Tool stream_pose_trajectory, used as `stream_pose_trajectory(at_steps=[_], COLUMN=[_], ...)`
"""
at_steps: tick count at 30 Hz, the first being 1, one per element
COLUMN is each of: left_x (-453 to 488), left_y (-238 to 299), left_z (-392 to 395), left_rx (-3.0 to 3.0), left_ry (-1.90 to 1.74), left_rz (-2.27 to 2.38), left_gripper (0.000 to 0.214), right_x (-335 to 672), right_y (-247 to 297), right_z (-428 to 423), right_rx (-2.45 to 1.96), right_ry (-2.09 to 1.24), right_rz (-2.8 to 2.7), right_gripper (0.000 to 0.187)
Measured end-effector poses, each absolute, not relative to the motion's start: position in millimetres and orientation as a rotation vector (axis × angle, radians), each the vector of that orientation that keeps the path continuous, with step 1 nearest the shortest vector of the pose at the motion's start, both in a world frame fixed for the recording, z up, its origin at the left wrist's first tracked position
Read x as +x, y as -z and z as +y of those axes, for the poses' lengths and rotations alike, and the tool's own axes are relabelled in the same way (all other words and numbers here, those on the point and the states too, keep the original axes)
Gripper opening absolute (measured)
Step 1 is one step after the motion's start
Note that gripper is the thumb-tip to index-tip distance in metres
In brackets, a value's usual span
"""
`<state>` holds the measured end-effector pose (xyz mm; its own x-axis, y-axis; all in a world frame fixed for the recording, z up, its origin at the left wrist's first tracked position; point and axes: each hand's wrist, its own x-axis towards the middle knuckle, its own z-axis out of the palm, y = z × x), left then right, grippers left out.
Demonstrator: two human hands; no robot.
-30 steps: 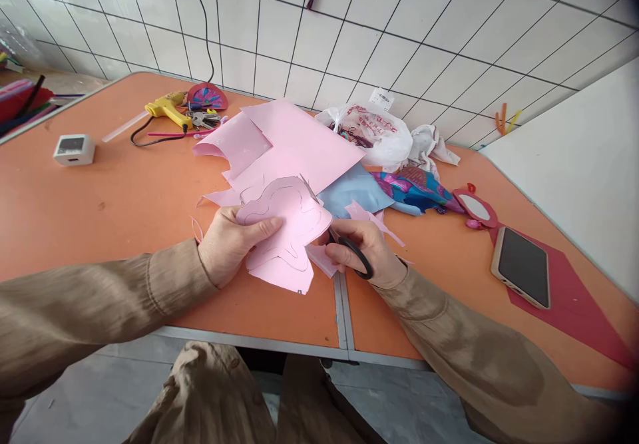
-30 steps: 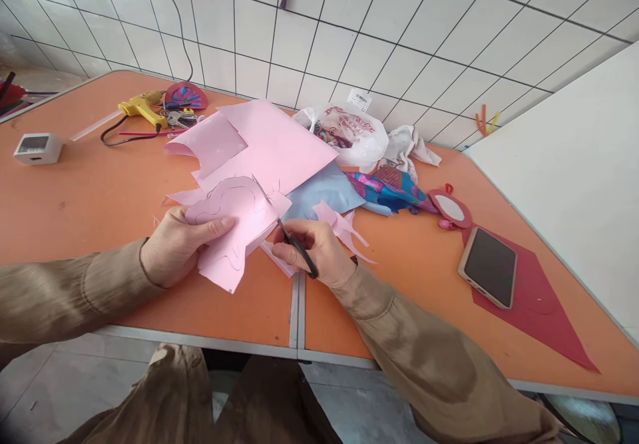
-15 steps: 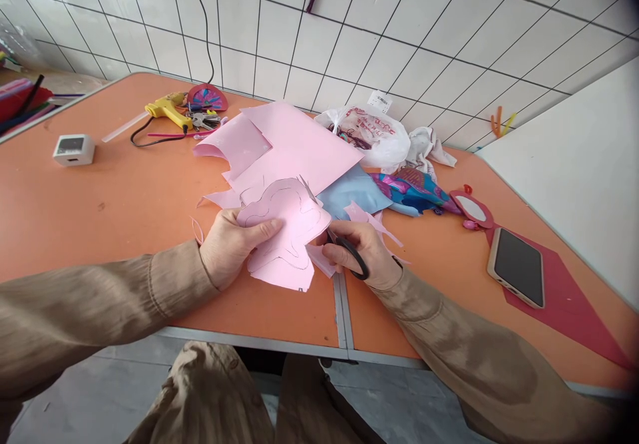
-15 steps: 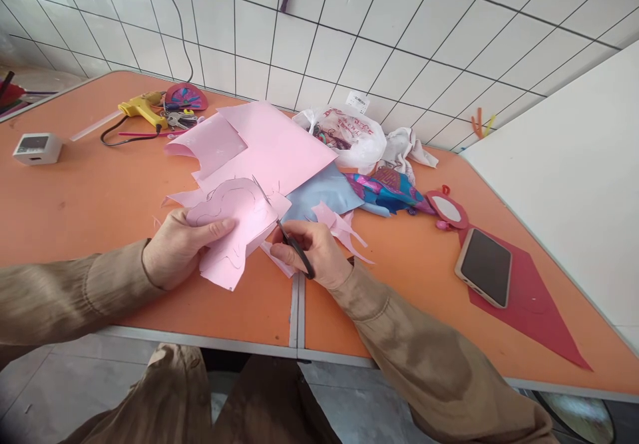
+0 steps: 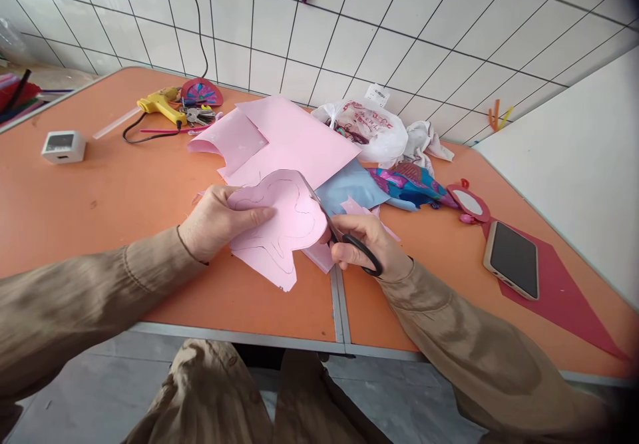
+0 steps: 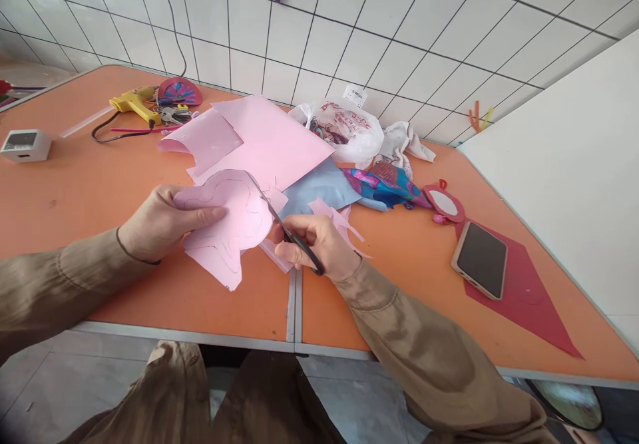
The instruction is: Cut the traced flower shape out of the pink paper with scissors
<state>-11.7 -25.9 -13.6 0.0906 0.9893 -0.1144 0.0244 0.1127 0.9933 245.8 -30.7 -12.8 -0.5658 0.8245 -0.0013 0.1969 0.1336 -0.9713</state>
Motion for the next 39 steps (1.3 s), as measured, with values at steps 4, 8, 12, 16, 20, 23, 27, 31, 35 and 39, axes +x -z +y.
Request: stream_pose_trajectory(at_steps=[4, 8, 12, 16, 20, 23, 27, 31, 35, 39], left_x=[-16, -17, -20, -21, -20, -22, -23, -19, -16, -16], left_y=[16, 12, 8, 7, 7, 10, 13, 7, 2, 3], left_z=[-22, -19, -15, -13, -14, -14, -14, -16, -17, -16], left_rx=[1.194, 1.175, 1.22, 1.228, 1.18, 1.177, 1.189, 1.196, 1.199, 1.192], left_ry=[-1.013, -1.003, -1.017, -0.997, -0.947, -0.922, -0.917, -0.91, -0.9, -0.897], left_rz=[1.188, 1.109, 1.049, 1.013, 0.939, 0.895, 0.866, 0.815, 0.802, 0.838], left_gripper=[0.032, 0.022, 0.015, 0.014, 0.014, 0.015, 0.013, 0.009, 0.007, 0.009], right_x=[250, 253, 253, 252, 251, 251, 250, 248, 246, 246], right_y=[15, 20, 29, 27, 18, 17, 19, 20, 21, 21], right_z=[-30, -29, -26, -30, -35, -33, -28, -28, -29, -28], right_rx=[-0.932, -0.953, -0.89, -0.916, -1.008, -0.948, -0.844, -0.789, -0.764, -0.77], right_ry=[-1.493, -1.5, -1.481, -1.5, -1.502, -1.489, -1.471, -1.461, -1.451, -1.435], right_rz=[-1.898, -1.892, -1.891, -1.857, -1.853, -1.925, -1.981, -1.974, -1.975, -1.988], right_gripper=[0.049, 0.049, 0.051, 0.052, 0.054, 0.053, 0.049, 0.045, 0.044, 0.044])
